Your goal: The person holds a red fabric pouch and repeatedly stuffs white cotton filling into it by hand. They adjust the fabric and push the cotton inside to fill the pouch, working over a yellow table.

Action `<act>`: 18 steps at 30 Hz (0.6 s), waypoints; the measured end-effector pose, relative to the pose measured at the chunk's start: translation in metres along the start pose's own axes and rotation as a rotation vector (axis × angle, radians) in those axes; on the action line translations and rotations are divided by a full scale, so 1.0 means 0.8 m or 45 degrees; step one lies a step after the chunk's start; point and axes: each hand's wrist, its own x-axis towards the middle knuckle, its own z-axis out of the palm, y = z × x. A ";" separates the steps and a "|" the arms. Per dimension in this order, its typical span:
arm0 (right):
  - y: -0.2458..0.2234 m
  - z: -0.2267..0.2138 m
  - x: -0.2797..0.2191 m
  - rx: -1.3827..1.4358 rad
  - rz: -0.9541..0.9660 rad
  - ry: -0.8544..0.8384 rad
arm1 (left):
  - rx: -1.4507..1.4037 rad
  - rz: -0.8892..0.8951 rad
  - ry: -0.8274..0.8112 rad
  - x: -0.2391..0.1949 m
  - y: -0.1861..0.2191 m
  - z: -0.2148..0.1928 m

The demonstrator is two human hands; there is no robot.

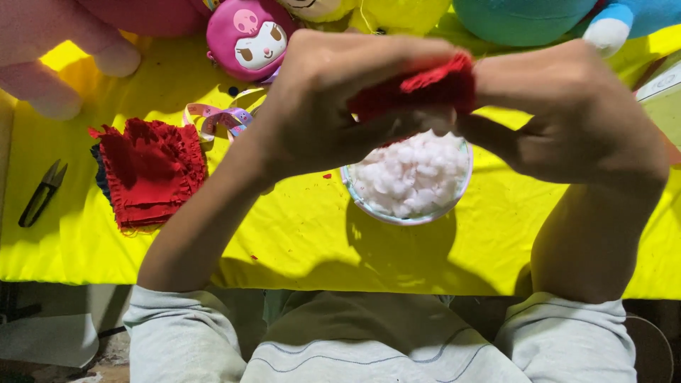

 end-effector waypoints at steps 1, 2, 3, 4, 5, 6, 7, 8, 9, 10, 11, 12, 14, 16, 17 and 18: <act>0.004 -0.001 -0.006 0.000 0.001 0.001 | 0.000 0.001 -0.001 -0.002 -0.003 -0.003; 0.007 -0.001 -0.011 -0.059 0.070 0.040 | 0.002 -0.065 -0.081 -0.005 -0.007 -0.007; 0.010 -0.002 -0.016 -0.117 0.140 0.080 | 0.004 -0.129 -0.162 -0.007 -0.011 -0.011; 0.010 -0.002 -0.016 -0.119 0.135 0.079 | 0.007 -0.128 -0.159 -0.007 -0.013 -0.009; 0.010 -0.002 -0.016 -0.095 0.159 0.090 | 0.054 -0.140 -0.147 -0.008 -0.016 -0.008; 0.009 -0.002 -0.016 -0.070 0.185 0.101 | 0.097 -0.152 -0.136 -0.009 -0.019 -0.007; 0.011 -0.002 -0.017 -0.071 0.183 0.101 | 0.099 -0.152 -0.135 -0.007 -0.018 -0.006; 0.014 -0.002 -0.019 -0.087 0.175 0.079 | 0.058 -0.162 -0.121 -0.005 -0.017 -0.005; 0.017 -0.002 -0.020 -0.103 0.166 0.057 | 0.018 -0.172 -0.107 -0.003 -0.017 -0.004; 0.013 -0.003 -0.014 -0.101 0.169 0.058 | 0.016 -0.173 -0.109 -0.002 -0.017 -0.004; 0.009 -0.005 -0.008 -0.037 0.136 0.024 | -0.005 -0.173 -0.123 -0.002 -0.017 -0.004; 0.004 -0.006 -0.002 0.028 0.102 -0.010 | -0.026 -0.174 -0.136 -0.002 -0.017 -0.004; 0.012 -0.003 -0.006 0.030 0.105 -0.039 | -0.056 -0.173 -0.137 -0.002 -0.016 -0.003; 0.019 -0.002 -0.009 0.027 0.105 -0.069 | -0.082 -0.166 -0.134 -0.002 -0.019 -0.001; 0.023 -0.001 -0.010 0.014 0.081 -0.083 | -0.059 -0.121 -0.130 -0.002 -0.021 0.001; 0.026 0.000 -0.013 0.005 0.059 -0.098 | -0.037 -0.080 -0.126 -0.003 -0.023 0.003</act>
